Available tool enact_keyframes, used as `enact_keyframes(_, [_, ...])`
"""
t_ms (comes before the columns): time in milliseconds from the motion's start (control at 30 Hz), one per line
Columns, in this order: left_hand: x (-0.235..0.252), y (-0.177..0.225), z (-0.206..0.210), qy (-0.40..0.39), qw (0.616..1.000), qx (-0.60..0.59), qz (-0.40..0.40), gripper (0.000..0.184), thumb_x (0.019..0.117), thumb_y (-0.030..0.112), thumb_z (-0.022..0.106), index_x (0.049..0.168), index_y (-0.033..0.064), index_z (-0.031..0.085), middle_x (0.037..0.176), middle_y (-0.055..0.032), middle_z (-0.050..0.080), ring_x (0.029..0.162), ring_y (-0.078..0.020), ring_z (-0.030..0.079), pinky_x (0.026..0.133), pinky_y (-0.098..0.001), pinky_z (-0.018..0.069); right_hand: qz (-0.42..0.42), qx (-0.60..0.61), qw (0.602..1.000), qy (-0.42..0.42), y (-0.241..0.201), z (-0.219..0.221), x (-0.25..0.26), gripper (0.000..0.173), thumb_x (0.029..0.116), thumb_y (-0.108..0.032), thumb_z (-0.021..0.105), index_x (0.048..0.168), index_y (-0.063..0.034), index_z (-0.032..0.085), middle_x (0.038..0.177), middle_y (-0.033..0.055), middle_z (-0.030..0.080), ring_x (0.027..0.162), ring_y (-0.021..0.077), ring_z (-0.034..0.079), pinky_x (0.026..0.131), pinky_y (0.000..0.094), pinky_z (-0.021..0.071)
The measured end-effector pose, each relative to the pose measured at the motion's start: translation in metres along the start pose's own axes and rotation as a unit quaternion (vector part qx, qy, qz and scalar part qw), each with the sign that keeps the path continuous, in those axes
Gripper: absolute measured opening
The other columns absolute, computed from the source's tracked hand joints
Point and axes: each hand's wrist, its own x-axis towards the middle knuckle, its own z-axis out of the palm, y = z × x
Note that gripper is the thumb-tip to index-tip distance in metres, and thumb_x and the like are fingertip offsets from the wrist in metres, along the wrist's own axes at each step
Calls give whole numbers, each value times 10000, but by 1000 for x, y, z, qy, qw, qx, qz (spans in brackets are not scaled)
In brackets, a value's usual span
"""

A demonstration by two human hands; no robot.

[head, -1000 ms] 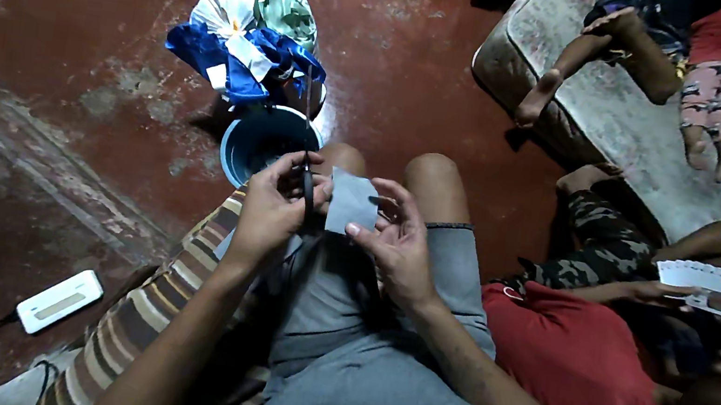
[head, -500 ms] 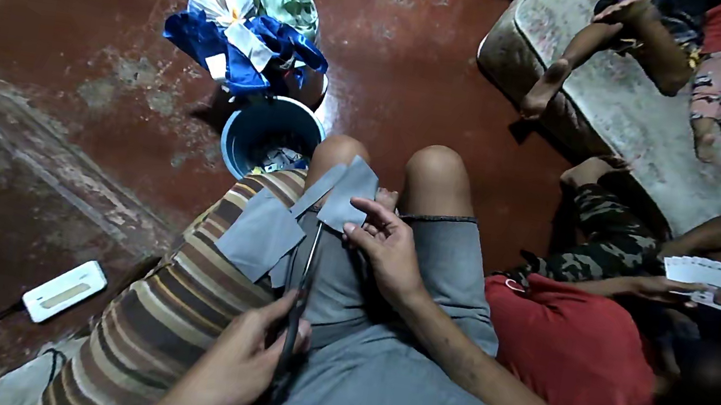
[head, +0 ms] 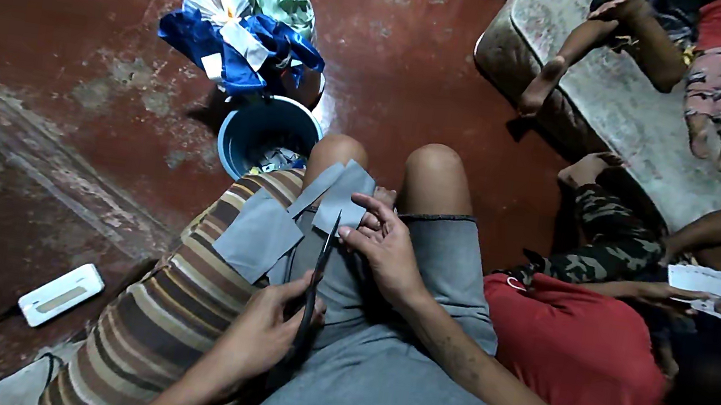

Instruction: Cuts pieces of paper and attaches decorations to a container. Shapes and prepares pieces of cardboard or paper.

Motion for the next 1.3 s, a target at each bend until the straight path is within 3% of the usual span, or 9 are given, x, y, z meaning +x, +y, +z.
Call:
enact_keyframes(267, [4, -2, -6, -14, 1000, 2, 5, 459, 1021, 200, 613, 1463, 99, 538, 1031, 25, 762, 916, -110, 741, 887, -309, 622, 0, 11, 1000, -2, 1, 0, -1, 562, 860, 43, 735, 1387, -26, 556, 992, 161, 688, 772, 219, 694, 715, 345, 620])
enact_keyframes(500, [4, -2, -8, -18, 1000, -15, 5, 475, 1013, 181, 633, 1468, 87, 535, 1015, 11, 766, 900, -131, 750, 878, -323, 636, -20, -1, 1000, -9, 4, -3, 0, 548, 867, 38, 721, 1386, -56, 575, 1206, 159, 664, 838, 218, 700, 740, 344, 623])
enact_keyframes(600, [3, -1, -9, -22, 1000, -17, 8, 484, 1011, 167, 632, 1475, 76, 527, 1024, 3, 768, 915, -133, 750, 889, -318, 631, -39, -54, 998, -11, 1, 0, -4, 558, 894, -47, 727, 1423, -82, 551, 1344, 110, 619, 1021, 194, 693, 860, 341, 618])
enact_keyframes(767, [0, -1, -10, -27, 998, -52, 39, 478, 1010, 146, 637, 1465, 47, 529, 1012, -21, 770, 899, -164, 756, 869, -333, 641, -94, -53, 994, -35, 3, -3, -2, 489, 897, -59, 725, 1373, -58, 616, 1358, 105, 633, 1159, 195, 651, 972, 346, 572])
enact_keyframes(900, [-1, 1, -12, -29, 997, -59, 39, 476, 1005, 143, 641, 1458, 44, 535, 1015, -26, 768, 891, -160, 753, 855, -331, 641, -68, -36, 992, -101, 4, -13, 9, 432, 877, -48, 734, 1305, -69, 680, 1283, 78, 672, 925, 136, 667, 772, 297, 573])
enact_keyframes(1033, [0, 1, -13, -33, 997, -60, 42, 490, 1004, 139, 643, 1469, 41, 522, 1019, -26, 768, 899, -154, 754, 861, -323, 639, -82, -43, 987, -129, 1, -15, 14, 477, 871, -25, 731, 1340, -79, 659, 1331, 52, 657, 957, 119, 657, 787, 290, 563])
enact_keyframes(1300, [3, 1, -12, -32, 997, -54, 49, 510, 1011, 151, 630, 1489, 34, 498, 1044, -26, 768, 939, -159, 748, 897, -331, 626, -67, -8, 984, -163, -4, -13, 18, 552, 845, 55, 708, 1379, -53, 623, 1365, 100, 638, 1112, 182, 665, 902, 349, 586])
